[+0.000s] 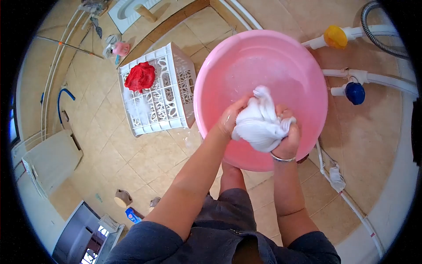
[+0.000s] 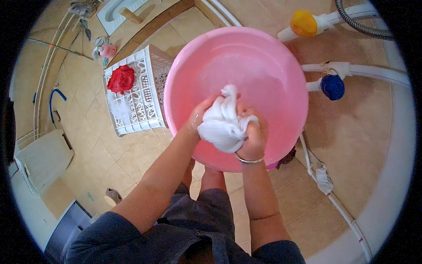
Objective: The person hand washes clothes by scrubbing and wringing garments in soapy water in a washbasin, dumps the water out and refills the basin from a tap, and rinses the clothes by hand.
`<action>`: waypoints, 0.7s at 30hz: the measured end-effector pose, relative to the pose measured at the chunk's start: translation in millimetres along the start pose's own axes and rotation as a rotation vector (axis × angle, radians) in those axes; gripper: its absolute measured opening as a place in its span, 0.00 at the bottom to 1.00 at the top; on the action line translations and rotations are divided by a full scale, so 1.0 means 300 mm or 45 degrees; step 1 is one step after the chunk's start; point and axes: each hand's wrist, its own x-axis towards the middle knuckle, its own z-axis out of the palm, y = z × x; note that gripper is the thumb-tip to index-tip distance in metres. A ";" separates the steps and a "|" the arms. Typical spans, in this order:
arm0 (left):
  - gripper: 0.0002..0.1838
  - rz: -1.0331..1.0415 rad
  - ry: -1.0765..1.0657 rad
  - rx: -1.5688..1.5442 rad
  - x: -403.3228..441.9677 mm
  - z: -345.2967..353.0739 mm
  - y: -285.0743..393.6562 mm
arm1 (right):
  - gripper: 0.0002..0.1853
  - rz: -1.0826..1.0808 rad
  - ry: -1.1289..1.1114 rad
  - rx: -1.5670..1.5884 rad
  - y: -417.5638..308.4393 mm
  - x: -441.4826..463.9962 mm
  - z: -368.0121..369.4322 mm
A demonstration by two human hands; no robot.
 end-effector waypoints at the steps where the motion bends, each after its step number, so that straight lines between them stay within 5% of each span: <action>1: 0.26 0.002 -0.010 -0.004 -0.031 0.060 -0.016 | 0.02 -0.183 -0.041 -0.189 -0.033 0.003 0.003; 2: 0.27 0.149 -0.041 -0.159 -0.072 0.142 -0.030 | 0.02 -0.188 -0.042 -0.197 -0.058 0.009 -0.005; 4: 0.28 0.295 -0.074 -0.319 -0.076 0.169 -0.048 | 0.06 -1.040 -0.426 -1.335 -0.103 0.021 -0.010; 5: 0.27 0.176 -0.122 -0.307 -0.059 0.135 -0.063 | 0.11 -1.084 -0.600 -1.576 -0.127 0.014 0.002; 6: 0.25 0.055 -0.169 -0.296 -0.053 0.133 -0.065 | 0.11 -1.080 -0.598 -1.581 -0.125 0.003 -0.005; 8: 0.21 -0.208 -0.386 -0.540 -0.044 0.131 -0.062 | 0.14 -1.224 -1.036 -1.783 -0.112 -0.016 -0.032; 10: 0.12 -0.392 -0.083 0.148 -0.062 0.163 -0.048 | 0.15 -1.377 -1.085 -1.809 -0.102 0.003 -0.071; 12: 0.10 -0.551 -0.039 0.131 -0.053 0.209 -0.058 | 0.14 -1.535 -1.309 -1.559 -0.104 0.011 -0.081; 15: 0.12 -0.363 0.104 0.410 -0.023 0.229 -0.062 | 0.11 -1.668 -0.978 -1.452 -0.044 -0.006 -0.056; 17: 0.10 0.003 0.166 1.109 -0.005 0.211 -0.048 | 0.10 -1.681 -0.758 -1.443 -0.021 -0.016 -0.012; 18: 0.09 0.129 0.204 1.344 -0.001 0.198 -0.047 | 0.09 -1.444 -0.615 -1.423 -0.019 -0.021 0.017; 20: 0.06 0.237 0.418 0.730 0.000 0.144 -0.048 | 0.08 -1.206 -0.468 -1.381 0.000 -0.010 0.028; 21: 0.06 0.233 0.425 0.734 0.006 0.110 -0.041 | 0.08 -0.751 -0.192 -1.136 0.032 0.003 0.013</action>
